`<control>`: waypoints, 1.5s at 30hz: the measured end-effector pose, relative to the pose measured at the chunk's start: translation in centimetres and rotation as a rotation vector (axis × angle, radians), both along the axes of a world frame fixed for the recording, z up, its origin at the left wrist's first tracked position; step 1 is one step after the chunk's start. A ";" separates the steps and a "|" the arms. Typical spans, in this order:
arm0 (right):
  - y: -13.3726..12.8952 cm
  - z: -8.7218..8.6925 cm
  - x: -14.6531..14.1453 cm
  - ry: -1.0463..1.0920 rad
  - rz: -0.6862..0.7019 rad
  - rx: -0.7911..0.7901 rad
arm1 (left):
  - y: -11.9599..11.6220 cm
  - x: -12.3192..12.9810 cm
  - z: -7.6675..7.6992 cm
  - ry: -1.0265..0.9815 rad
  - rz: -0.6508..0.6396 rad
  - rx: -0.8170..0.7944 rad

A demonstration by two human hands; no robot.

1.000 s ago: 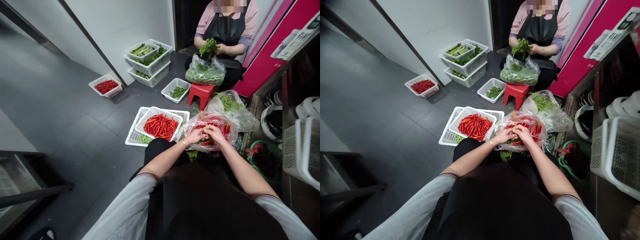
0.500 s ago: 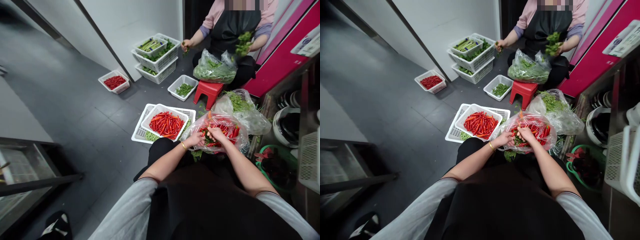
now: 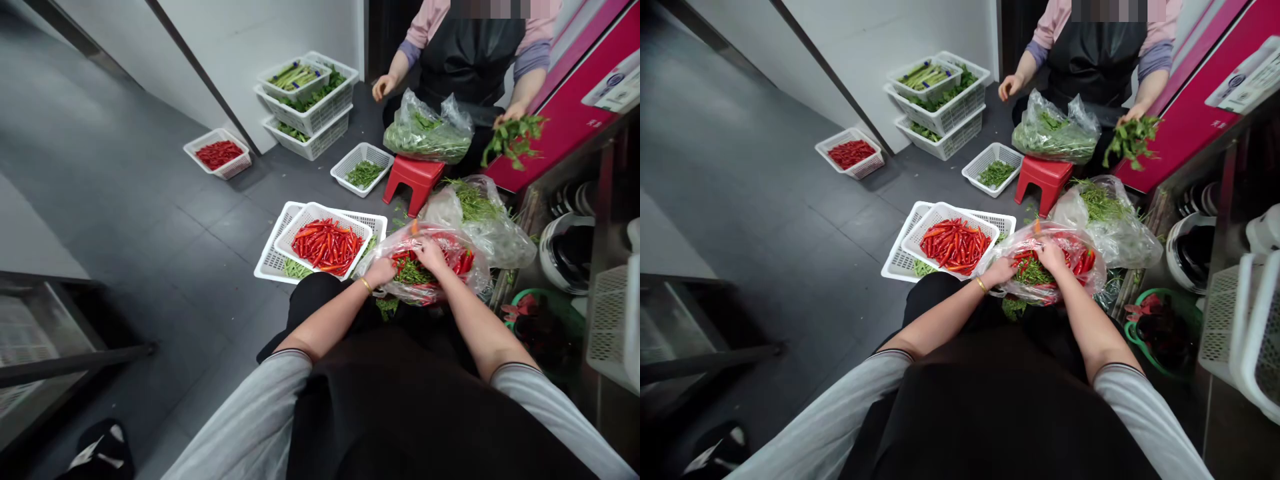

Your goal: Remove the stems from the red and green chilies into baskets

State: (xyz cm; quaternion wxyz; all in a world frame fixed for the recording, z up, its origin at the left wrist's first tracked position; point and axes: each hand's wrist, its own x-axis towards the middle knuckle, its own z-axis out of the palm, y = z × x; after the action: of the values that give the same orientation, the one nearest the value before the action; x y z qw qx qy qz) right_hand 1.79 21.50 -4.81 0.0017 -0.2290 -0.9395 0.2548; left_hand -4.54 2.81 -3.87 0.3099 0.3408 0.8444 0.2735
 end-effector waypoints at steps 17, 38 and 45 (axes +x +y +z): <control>-3.0 2.0 -0.4 -0.318 0.381 0.322 | -0.8 -1.1 0.3 0.136 0.123 0.105; 0.1 4.5 2.2 -0.008 0.152 -0.140 | 0.0 -0.6 -1.3 0.170 -0.290 0.414; -3.0 3.8 3.1 -0.363 0.063 0.260 | -0.3 -1.1 0.4 0.158 0.157 0.226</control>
State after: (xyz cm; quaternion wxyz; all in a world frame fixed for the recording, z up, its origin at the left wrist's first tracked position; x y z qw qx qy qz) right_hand 4.92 18.52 -0.98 -0.1457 -0.2395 -0.9560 0.0863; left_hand -5.64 2.56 -3.48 0.1799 0.3267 0.8540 0.3627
